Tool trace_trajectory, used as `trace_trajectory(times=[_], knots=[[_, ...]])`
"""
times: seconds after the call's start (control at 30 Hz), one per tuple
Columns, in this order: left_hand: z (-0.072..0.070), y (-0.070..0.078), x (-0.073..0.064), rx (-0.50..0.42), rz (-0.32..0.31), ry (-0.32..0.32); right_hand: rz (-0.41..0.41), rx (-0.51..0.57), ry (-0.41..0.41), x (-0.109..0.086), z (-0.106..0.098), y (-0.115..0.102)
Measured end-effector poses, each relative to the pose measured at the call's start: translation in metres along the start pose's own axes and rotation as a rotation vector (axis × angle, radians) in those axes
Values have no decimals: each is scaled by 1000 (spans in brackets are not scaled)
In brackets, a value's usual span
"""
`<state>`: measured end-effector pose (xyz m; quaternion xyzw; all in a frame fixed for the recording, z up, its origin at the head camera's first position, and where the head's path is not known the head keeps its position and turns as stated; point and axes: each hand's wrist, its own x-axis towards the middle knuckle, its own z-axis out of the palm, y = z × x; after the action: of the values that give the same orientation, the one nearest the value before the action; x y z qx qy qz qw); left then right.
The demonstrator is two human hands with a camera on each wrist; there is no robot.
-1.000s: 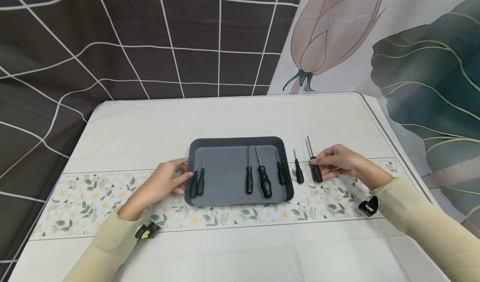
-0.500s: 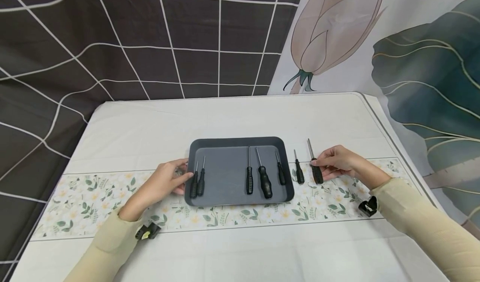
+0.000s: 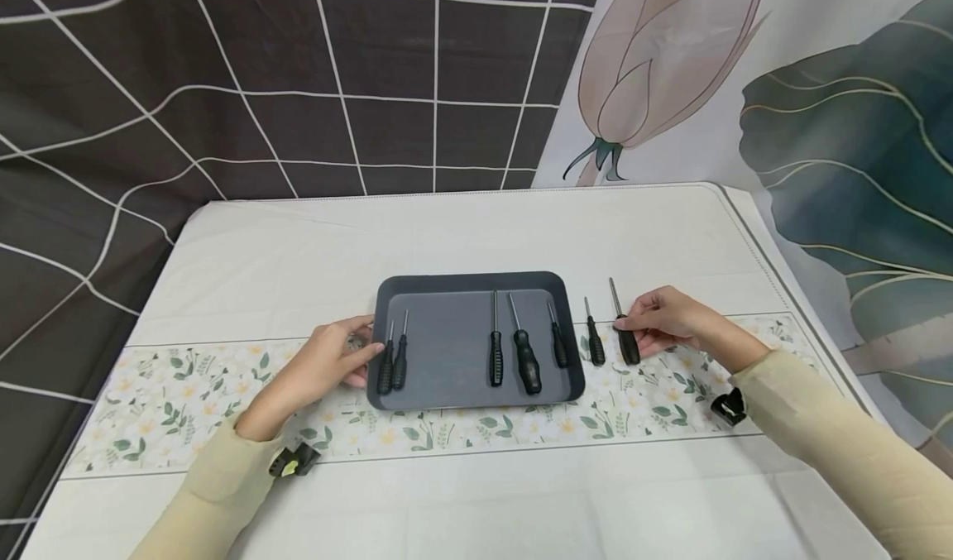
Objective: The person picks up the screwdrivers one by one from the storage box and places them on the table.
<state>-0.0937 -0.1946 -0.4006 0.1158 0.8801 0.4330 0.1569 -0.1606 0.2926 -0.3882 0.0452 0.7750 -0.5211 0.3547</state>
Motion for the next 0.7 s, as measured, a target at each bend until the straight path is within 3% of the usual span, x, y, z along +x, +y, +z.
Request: trace_trajectory(times=[0.2, 0.7], knots=[[0, 1, 0, 11, 3, 1, -31, -82, 7, 0, 2, -2], [0, 2, -1, 15, 12, 10, -41, -129, 50, -2, 4, -3]])
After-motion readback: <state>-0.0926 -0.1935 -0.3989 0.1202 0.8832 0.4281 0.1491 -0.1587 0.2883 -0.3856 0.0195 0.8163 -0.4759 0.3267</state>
